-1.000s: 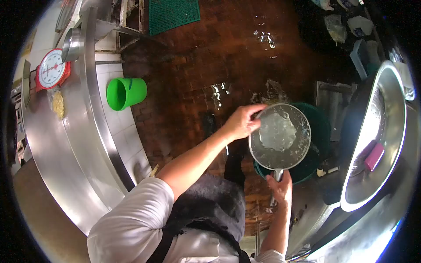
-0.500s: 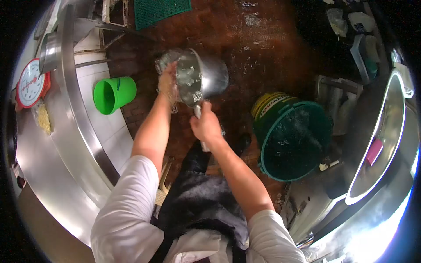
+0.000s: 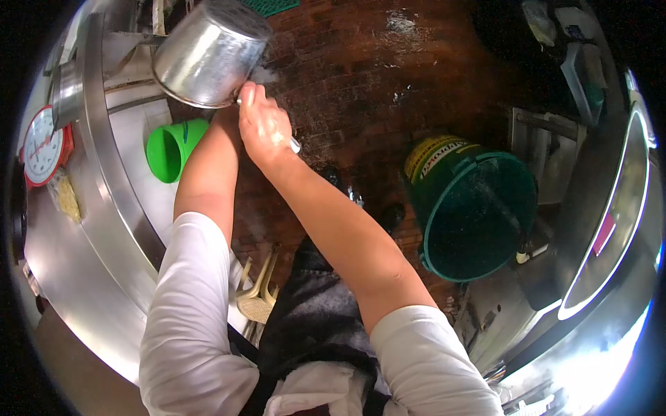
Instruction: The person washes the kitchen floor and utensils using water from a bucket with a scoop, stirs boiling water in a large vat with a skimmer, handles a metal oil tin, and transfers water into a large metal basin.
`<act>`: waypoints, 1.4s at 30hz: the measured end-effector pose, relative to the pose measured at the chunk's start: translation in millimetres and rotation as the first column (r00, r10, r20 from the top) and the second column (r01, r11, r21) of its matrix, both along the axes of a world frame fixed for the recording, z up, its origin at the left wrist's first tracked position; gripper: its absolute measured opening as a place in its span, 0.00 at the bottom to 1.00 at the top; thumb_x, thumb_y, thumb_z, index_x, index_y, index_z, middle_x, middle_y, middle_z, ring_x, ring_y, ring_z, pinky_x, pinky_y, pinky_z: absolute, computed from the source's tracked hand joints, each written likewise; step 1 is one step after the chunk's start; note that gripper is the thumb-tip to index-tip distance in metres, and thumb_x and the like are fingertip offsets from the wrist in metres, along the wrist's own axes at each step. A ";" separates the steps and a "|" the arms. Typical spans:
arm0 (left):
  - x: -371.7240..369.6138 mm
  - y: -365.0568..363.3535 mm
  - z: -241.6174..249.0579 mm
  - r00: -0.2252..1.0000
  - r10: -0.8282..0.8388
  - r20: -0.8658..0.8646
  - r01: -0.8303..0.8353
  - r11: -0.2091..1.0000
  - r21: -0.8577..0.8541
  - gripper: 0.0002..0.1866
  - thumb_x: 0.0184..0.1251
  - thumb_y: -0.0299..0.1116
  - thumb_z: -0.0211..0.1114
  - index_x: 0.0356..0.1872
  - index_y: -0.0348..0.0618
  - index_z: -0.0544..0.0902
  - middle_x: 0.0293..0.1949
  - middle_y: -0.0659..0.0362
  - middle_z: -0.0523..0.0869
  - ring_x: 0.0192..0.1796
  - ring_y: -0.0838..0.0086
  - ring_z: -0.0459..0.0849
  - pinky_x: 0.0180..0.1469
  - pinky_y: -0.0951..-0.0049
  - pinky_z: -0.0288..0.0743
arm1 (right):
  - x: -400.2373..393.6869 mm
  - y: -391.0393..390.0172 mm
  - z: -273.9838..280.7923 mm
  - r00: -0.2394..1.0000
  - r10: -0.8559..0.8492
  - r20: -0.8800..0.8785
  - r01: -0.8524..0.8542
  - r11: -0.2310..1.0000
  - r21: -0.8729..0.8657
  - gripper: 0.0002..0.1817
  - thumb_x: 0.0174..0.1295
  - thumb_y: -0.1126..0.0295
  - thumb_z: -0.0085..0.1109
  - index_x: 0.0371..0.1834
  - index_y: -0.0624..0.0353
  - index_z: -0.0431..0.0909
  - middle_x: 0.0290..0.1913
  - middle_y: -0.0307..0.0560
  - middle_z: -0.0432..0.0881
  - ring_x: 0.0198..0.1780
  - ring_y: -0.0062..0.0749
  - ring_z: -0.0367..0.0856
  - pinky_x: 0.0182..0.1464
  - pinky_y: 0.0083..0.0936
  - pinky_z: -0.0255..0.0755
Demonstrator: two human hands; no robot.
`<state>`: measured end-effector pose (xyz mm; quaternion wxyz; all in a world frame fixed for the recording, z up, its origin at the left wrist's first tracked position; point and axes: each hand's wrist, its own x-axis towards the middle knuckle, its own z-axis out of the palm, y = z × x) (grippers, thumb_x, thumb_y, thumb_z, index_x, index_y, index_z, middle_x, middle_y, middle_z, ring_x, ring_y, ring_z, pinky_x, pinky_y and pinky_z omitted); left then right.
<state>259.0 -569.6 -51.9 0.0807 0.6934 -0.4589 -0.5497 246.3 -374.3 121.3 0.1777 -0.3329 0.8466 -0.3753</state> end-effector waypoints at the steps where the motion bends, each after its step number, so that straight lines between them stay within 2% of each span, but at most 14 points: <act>1: -5.5 4.9 0.2 0.998 -0.051 0.033 0.053 0.997 -0.058 0.28 0.78 0.47 0.53 0.68 0.36 0.70 0.64 0.45 0.75 0.67 0.55 0.72 0.71 0.57 0.64 | -6.8 -2.5 0.3 0.999 -0.006 -0.040 0.005 1.000 -0.029 0.09 0.72 0.72 0.41 0.50 0.63 0.65 0.44 0.62 0.77 0.43 0.59 0.83 0.43 0.49 0.79; 5: -31.2 56.4 5.0 0.959 -0.251 0.132 0.282 0.898 -0.337 0.30 0.78 0.47 0.53 0.69 0.32 0.68 0.66 0.41 0.73 0.69 0.51 0.71 0.72 0.57 0.63 | -21.0 34.5 12.5 0.908 -0.291 0.301 0.355 0.916 -0.186 0.20 0.77 0.53 0.36 0.55 0.57 0.68 0.43 0.60 0.81 0.41 0.53 0.83 0.42 0.45 0.77; 7: -45.7 112.0 9.2 0.932 -0.353 0.087 0.355 0.833 -0.424 0.31 0.78 0.47 0.53 0.69 0.30 0.68 0.67 0.39 0.73 0.70 0.49 0.70 0.73 0.57 0.62 | -22.5 95.4 12.4 0.729 -0.407 0.550 0.469 0.883 0.033 0.19 0.75 0.53 0.44 0.52 0.58 0.70 0.38 0.56 0.81 0.38 0.49 0.83 0.39 0.42 0.77; 10: -53.4 229.0 3.5 0.815 -0.567 -0.122 0.447 0.748 -0.491 0.32 0.78 0.47 0.54 0.69 0.28 0.68 0.68 0.37 0.71 0.72 0.48 0.69 0.74 0.56 0.60 | -18.3 222.1 47.3 0.852 -0.509 0.124 0.440 0.823 0.360 0.18 0.73 0.55 0.53 0.45 0.63 0.74 0.39 0.52 0.83 0.39 0.45 0.82 0.39 0.41 0.76; 11: -54.3 274.5 47.2 0.780 -0.604 -0.165 0.514 0.768 -0.382 0.31 0.77 0.46 0.55 0.68 0.28 0.69 0.69 0.36 0.71 0.72 0.47 0.68 0.74 0.56 0.60 | -13.1 267.8 58.4 0.850 -0.526 -0.018 0.474 0.750 0.462 0.19 0.72 0.56 0.56 0.42 0.64 0.75 0.39 0.50 0.83 0.39 0.43 0.82 0.39 0.40 0.76; 12: -48.0 317.4 27.1 0.668 -0.708 -0.229 0.616 0.699 -0.364 0.35 0.79 0.51 0.52 0.74 0.33 0.62 0.74 0.40 0.65 0.77 0.53 0.62 0.77 0.61 0.55 | -3.8 303.8 63.6 0.717 -0.697 -0.006 0.666 0.682 0.303 0.15 0.67 0.68 0.62 0.49 0.68 0.73 0.47 0.62 0.82 0.48 0.56 0.81 0.47 0.43 0.76; 13: -41.4 363.6 44.2 0.638 -0.734 -0.230 0.649 0.675 -0.352 0.32 0.77 0.47 0.55 0.71 0.29 0.66 0.72 0.36 0.66 0.76 0.47 0.61 0.77 0.56 0.54 | 2.1 346.0 60.0 0.756 -0.651 -0.071 0.652 0.740 0.162 0.25 0.67 0.71 0.61 0.63 0.70 0.64 0.55 0.74 0.76 0.56 0.64 0.78 0.57 0.45 0.71; 17: -19.5 484.1 85.6 0.306 -0.925 -0.224 0.867 0.368 -0.335 0.40 0.73 0.44 0.61 0.77 0.34 0.55 0.76 0.38 0.59 0.77 0.47 0.59 0.78 0.56 0.51 | 20.7 492.6 4.1 0.781 -0.617 -0.098 0.569 0.637 0.520 0.31 0.65 0.74 0.56 0.70 0.71 0.58 0.58 0.78 0.73 0.61 0.74 0.71 0.61 0.49 0.68; 21: -12.0 540.3 78.7 0.446 -0.887 -0.123 0.809 0.458 -0.369 0.37 0.71 0.33 0.61 0.76 0.35 0.56 0.75 0.40 0.61 0.76 0.47 0.60 0.77 0.56 0.54 | -4.0 545.6 -68.6 0.786 -0.616 0.046 0.399 0.563 0.724 0.25 0.69 0.73 0.51 0.68 0.69 0.63 0.62 0.73 0.73 0.60 0.71 0.74 0.59 0.49 0.72; 26: -15.7 552.6 78.8 0.496 -0.868 0.025 0.793 0.441 -0.421 0.33 0.69 0.24 0.58 0.74 0.34 0.59 0.72 0.39 0.66 0.73 0.45 0.64 0.75 0.55 0.58 | -21.6 591.0 -202.5 0.782 -0.622 0.048 0.138 0.249 0.959 0.24 0.73 0.67 0.47 0.71 0.59 0.65 0.66 0.62 0.73 0.60 0.59 0.78 0.60 0.47 0.76; 30: -15.9 555.6 76.0 0.500 -0.866 0.015 0.767 0.434 -0.473 0.32 0.68 0.23 0.58 0.73 0.34 0.62 0.69 0.40 0.70 0.71 0.44 0.67 0.74 0.55 0.60 | -21.7 596.2 -248.8 0.798 -0.597 -0.082 0.357 0.359 0.862 0.25 0.73 0.65 0.48 0.73 0.53 0.65 0.66 0.59 0.74 0.58 0.53 0.82 0.56 0.45 0.79; 33: -13.3 556.2 71.1 0.486 -0.873 0.034 0.771 0.409 -0.487 0.33 0.66 0.23 0.59 0.73 0.33 0.62 0.70 0.41 0.68 0.71 0.46 0.67 0.74 0.54 0.59 | -51.9 555.7 -220.8 0.774 -0.633 -0.012 0.257 0.296 0.920 0.19 0.72 0.69 0.43 0.63 0.58 0.72 0.57 0.63 0.81 0.56 0.58 0.82 0.55 0.48 0.78; 37: -11.7 558.0 66.8 0.471 -0.880 0.058 0.753 0.367 -0.546 0.33 0.65 0.23 0.60 0.72 0.32 0.62 0.70 0.41 0.68 0.71 0.47 0.67 0.74 0.53 0.58 | -53.4 582.4 -265.3 0.889 -0.454 0.050 0.179 0.448 0.876 0.19 0.67 0.67 0.51 0.59 0.59 0.75 0.55 0.64 0.81 0.55 0.61 0.82 0.53 0.49 0.78; 42: -15.4 555.5 69.3 0.491 -0.870 0.035 0.730 0.389 -0.562 0.32 0.66 0.23 0.60 0.72 0.34 0.63 0.67 0.39 0.71 0.70 0.44 0.69 0.73 0.53 0.61 | -39.6 608.1 -235.6 0.854 -0.513 0.083 0.367 0.709 0.602 0.22 0.56 0.68 0.62 0.54 0.65 0.76 0.49 0.69 0.82 0.54 0.66 0.80 0.52 0.51 0.75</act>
